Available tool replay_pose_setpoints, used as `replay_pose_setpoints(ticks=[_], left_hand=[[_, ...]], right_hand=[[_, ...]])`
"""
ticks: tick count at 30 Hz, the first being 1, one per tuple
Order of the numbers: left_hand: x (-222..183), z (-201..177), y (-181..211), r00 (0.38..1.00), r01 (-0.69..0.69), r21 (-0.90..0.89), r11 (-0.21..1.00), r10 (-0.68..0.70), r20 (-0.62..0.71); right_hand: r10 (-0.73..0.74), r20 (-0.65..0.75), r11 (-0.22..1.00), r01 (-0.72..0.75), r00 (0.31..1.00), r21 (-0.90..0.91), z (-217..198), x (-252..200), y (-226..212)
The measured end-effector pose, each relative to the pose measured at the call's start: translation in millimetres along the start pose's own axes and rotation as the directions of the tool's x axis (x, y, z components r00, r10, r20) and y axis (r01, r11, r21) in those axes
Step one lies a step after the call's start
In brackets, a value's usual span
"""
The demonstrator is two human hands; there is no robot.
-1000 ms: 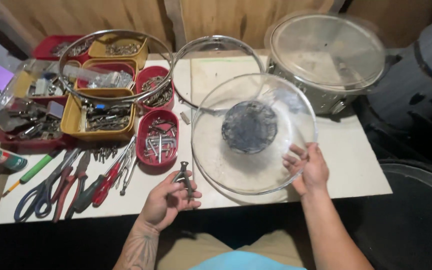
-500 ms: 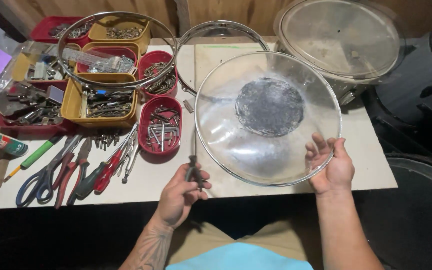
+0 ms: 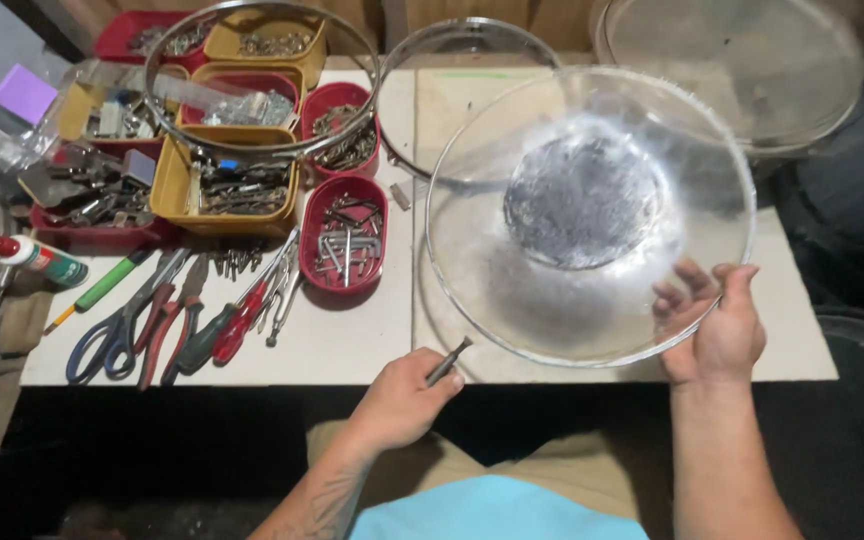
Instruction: Repairing a drum by seating the drum head into the rim and trimming excess material with scissors
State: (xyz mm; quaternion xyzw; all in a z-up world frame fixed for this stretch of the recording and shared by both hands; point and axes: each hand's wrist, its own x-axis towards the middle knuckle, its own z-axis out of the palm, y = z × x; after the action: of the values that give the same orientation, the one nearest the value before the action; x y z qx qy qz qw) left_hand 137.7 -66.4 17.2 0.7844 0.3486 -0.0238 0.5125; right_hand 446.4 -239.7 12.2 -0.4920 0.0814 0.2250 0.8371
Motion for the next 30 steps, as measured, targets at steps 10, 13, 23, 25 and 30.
replay_pose_setpoints(ticks=[10,13,23,25,30], left_hand=[[3,-2,20,0.978,0.161,-0.150,0.975,-0.137,0.159],[6,-2,21,0.971,0.196,-0.180,0.964,-0.165,0.174],[9,-10,28,0.960,0.231,-0.102,0.968,-0.209,0.188],[8,-13,31,0.951,0.232,-0.059,0.971,-0.213,0.224],[9,-15,34,0.936,0.287,-0.095,0.953,-0.259,0.238]], right_hand=[[-0.041,0.024,0.999,0.042,0.999,-0.032,0,-2,-7],[-0.046,0.040,0.998,0.047,0.998,-0.031,-1,-2,-7],[-0.094,0.081,0.995,0.097,0.992,-0.038,1,-4,-6],[-0.107,0.126,0.993,0.113,0.986,-0.039,2,-6,-6],[-0.141,0.173,0.988,0.151,0.975,-0.045,6,-13,-7]])
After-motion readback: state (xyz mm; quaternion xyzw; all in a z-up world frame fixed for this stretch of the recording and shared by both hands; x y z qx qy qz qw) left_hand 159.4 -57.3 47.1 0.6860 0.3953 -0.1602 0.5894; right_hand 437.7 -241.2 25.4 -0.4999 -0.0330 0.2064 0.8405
